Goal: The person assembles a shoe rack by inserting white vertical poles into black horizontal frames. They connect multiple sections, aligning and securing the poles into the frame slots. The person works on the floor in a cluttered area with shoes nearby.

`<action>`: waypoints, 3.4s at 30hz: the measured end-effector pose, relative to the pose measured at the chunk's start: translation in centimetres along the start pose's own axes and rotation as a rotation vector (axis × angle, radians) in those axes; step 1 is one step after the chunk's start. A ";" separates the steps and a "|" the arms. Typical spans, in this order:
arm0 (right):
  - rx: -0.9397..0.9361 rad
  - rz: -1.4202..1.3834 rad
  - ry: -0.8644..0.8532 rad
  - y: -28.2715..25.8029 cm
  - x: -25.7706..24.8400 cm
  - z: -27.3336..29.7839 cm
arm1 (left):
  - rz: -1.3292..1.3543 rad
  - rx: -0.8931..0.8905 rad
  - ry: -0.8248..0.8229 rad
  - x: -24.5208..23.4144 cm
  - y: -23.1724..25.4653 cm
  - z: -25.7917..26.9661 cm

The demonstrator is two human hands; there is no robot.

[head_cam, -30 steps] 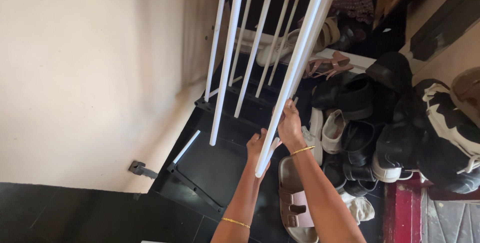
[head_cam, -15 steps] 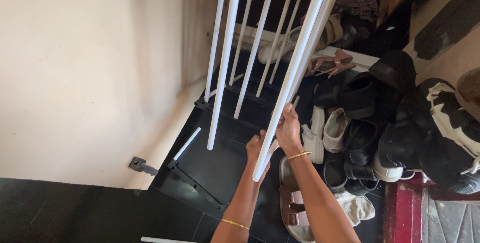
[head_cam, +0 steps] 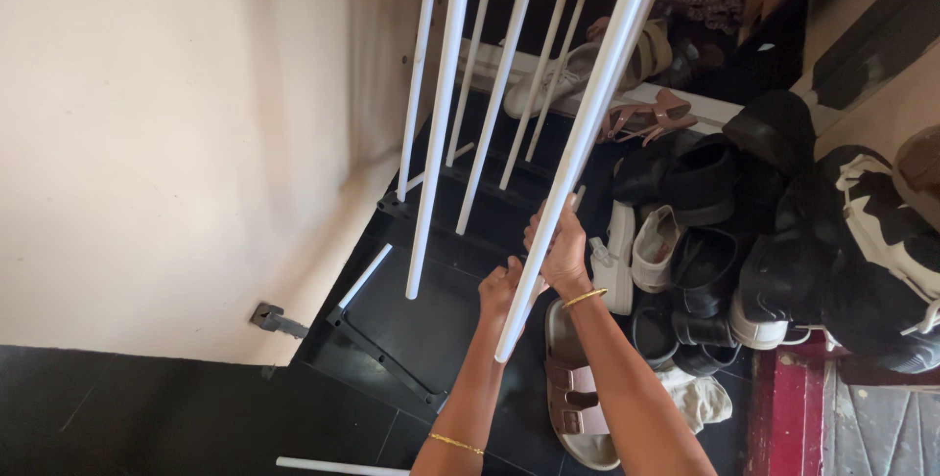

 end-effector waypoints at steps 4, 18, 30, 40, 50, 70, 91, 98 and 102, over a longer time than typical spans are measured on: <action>0.013 -0.030 -0.149 0.3 0.8 -0.4 | 0.088 -0.067 -0.051 0.8 0.3 0.4; -0.026 0.303 0.357 2.3 -1.8 -1.1 | 0.064 0.103 -0.121 -4.2 -2.5 -3.6; 0.095 0.039 -0.243 3.9 -0.5 -2.0 | -0.126 -0.019 0.007 0.8 1.4 1.8; -0.204 0.280 -0.151 -7.3 2.1 -0.6 | 0.052 -0.205 -0.082 -2.2 -0.2 3.4; -0.407 0.193 0.099 -6.6 2.1 -0.9 | 0.089 -0.282 -0.077 -4.7 -0.6 2.6; -0.102 0.024 0.123 3.4 -0.9 -2.1 | 0.472 -0.507 -0.044 -15.3 -3.9 7.1; -0.095 0.485 0.033 7.4 -2.0 0.1 | 0.021 -0.221 0.846 -24.3 -9.1 4.0; -0.105 0.568 0.000 7.9 -2.0 0.6 | 0.045 -0.165 0.755 -26.8 -8.3 6.9; -0.142 0.641 0.082 8.0 -2.7 1.8 | -0.129 0.065 0.836 -28.6 -3.9 9.1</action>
Point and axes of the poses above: each hand's wrist, its own z-axis away from the middle knuckle, its own x-axis out of the palm, y = z × x, the point moved 9 cm from there along -z, towards the middle knuckle, and after that the axes turned 15 degrees about z, right-handed, at the moved point
